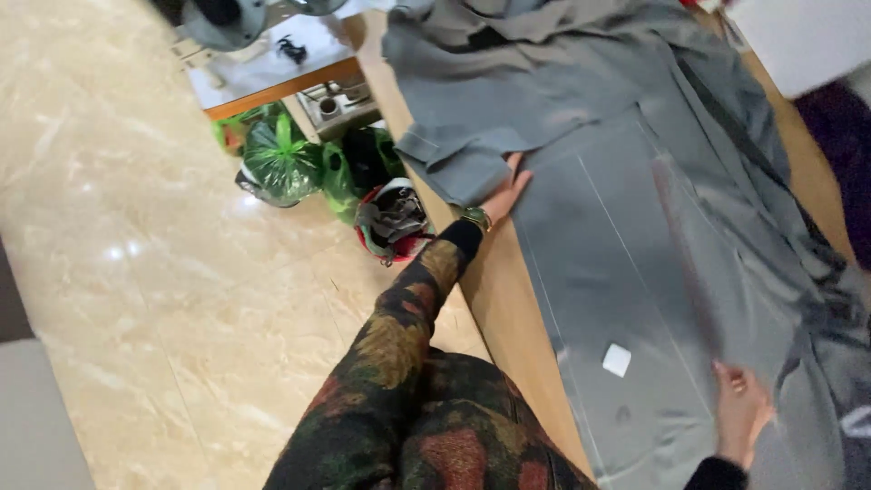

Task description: Cutting grey fabric with large tailor scissors along pre-marked lines on a cutting table.

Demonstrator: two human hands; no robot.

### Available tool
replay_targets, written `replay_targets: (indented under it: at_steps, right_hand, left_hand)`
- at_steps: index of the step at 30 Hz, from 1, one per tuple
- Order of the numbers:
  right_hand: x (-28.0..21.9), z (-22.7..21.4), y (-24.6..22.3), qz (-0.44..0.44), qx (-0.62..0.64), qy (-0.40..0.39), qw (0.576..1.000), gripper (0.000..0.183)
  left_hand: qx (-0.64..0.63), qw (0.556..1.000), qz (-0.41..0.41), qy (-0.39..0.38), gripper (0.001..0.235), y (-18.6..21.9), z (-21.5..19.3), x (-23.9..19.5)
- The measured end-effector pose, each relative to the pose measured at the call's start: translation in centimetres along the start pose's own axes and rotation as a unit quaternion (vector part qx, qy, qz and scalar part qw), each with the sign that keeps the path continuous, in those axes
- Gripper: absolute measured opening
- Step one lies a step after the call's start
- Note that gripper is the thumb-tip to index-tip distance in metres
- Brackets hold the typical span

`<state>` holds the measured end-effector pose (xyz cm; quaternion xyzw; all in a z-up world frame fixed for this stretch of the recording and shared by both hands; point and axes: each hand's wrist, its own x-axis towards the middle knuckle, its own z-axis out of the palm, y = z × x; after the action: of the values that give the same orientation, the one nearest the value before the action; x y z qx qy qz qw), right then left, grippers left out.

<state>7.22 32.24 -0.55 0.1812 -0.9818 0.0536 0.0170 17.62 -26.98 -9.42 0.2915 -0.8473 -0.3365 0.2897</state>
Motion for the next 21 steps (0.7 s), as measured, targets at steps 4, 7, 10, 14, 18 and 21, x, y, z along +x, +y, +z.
replay_targets:
  at_steps: [4,7,10,14,18,21]
  right_hand:
    - [-2.5,-0.1,-9.1,0.095,0.052,-0.031,0.994,0.040]
    - [-4.5,-1.4,-17.2,0.120,0.130,-0.066,0.982,0.044]
    - [-6.0,-0.9,-21.6,0.120,0.159,-0.105,0.974,0.060]
    - [-6.7,0.8,-22.7,0.055,0.148,-0.055,0.986,0.059]
    - [-7.6,-0.3,-22.9,0.080,0.134,-0.035,0.987,0.058]
    - [-8.3,-1.8,-22.7,0.141,0.147,-0.022,0.979,0.056]
  left_hand:
    - [-0.019,1.000,-0.008,-0.023,0.057,0.0,0.4,0.1]
    - [-0.051,0.998,-0.017,-0.036,0.058,-0.3,0.8,0.3]
    - [-0.023,0.999,-0.015,-0.035,0.059,-0.9,1.7,0.2]
    - [-0.005,0.999,-0.020,-0.032,0.060,-1.1,1.8,0.3]
    - [-0.082,0.995,-0.001,-0.047,0.057,-1.0,1.1,0.2]
    - [-0.065,0.997,0.012,-0.032,0.055,-1.3,1.0,0.2]
